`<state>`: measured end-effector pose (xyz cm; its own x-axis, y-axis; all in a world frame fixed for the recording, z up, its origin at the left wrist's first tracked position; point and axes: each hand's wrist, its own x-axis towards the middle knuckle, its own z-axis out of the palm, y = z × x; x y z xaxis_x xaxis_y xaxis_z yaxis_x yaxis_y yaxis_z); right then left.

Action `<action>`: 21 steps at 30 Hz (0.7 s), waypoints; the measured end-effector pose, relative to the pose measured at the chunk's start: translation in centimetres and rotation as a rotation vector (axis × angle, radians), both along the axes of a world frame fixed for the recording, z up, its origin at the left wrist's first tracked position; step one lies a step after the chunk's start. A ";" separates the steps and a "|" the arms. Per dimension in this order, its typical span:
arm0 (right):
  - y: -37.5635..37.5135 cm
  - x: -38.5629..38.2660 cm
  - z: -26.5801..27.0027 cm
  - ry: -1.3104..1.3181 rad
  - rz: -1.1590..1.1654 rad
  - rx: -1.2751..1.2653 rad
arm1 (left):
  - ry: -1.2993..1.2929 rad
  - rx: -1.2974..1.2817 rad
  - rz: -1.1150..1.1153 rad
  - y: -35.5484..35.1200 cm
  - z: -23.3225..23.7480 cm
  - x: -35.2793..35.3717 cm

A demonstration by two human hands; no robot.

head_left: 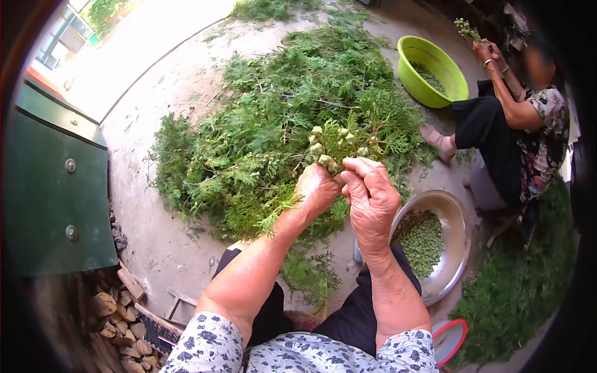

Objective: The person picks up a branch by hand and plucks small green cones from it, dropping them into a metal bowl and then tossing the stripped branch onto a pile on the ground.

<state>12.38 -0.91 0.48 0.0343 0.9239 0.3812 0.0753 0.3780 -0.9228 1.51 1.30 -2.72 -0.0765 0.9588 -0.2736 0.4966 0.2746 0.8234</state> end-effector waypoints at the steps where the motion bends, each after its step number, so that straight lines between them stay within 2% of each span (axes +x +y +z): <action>1: 0.4 0.1 0.1 -0.047 -0.012 -0.058 | -0.060 0.076 -0.026 0.1 0.0 0.2; 3: 1.0 0.6 -0.2 -0.093 -0.028 -0.119 | 0.026 0.026 -0.190 -0.1 0.7 0.0; 5: 1.5 1.1 -0.6 -0.235 0.060 -0.005 | 0.039 0.099 -0.217 0.1 0.3 0.0; 6: 1.5 1.2 -0.4 -0.318 0.052 0.137 | 0.053 0.172 -0.242 0.2 0.0 -0.1; 11: 1.6 0.9 -0.4 -0.346 -0.028 0.104 | 0.105 0.186 -0.304 0.1 -1.1 -0.1; 13: 1.8 1.2 -0.8 -0.303 0.014 0.024 | -0.096 0.178 -0.315 -0.3 -0.6 0.0; 14: 2.1 1.2 -1.2 -0.296 -0.017 0.075 | -0.154 -0.001 -0.278 -0.4 1.3 0.0; 15: 2.1 1.3 -1.1 -0.300 -0.024 0.077 | -0.156 0.002 -0.285 -0.4 1.3 0.0; 17: 2.1 1.5 -0.8 -0.295 -0.070 -0.072 | -0.437 -0.048 -0.146 -0.6 1.1 0.0; 18: 2.2 1.7 -0.6 -0.280 -0.079 -0.085 | -0.465 0.097 -0.105 -0.9 1.4 0.3; 19: 2.4 2.0 -0.6 -0.283 -0.084 -0.083 | -0.469 0.099 -0.110 -1.1 1.6 0.4; 21: 2.7 2.4 -0.8 -0.332 -0.088 -0.047 | -0.697 0.015 0.028 -1.4 1.9 0.4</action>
<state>14.76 1.75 -0.28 -0.0039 0.9395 0.3425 0.4047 0.3147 -0.8586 1.88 -0.15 -0.82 0.0878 0.9630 -0.2547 -0.1566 0.2658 0.9512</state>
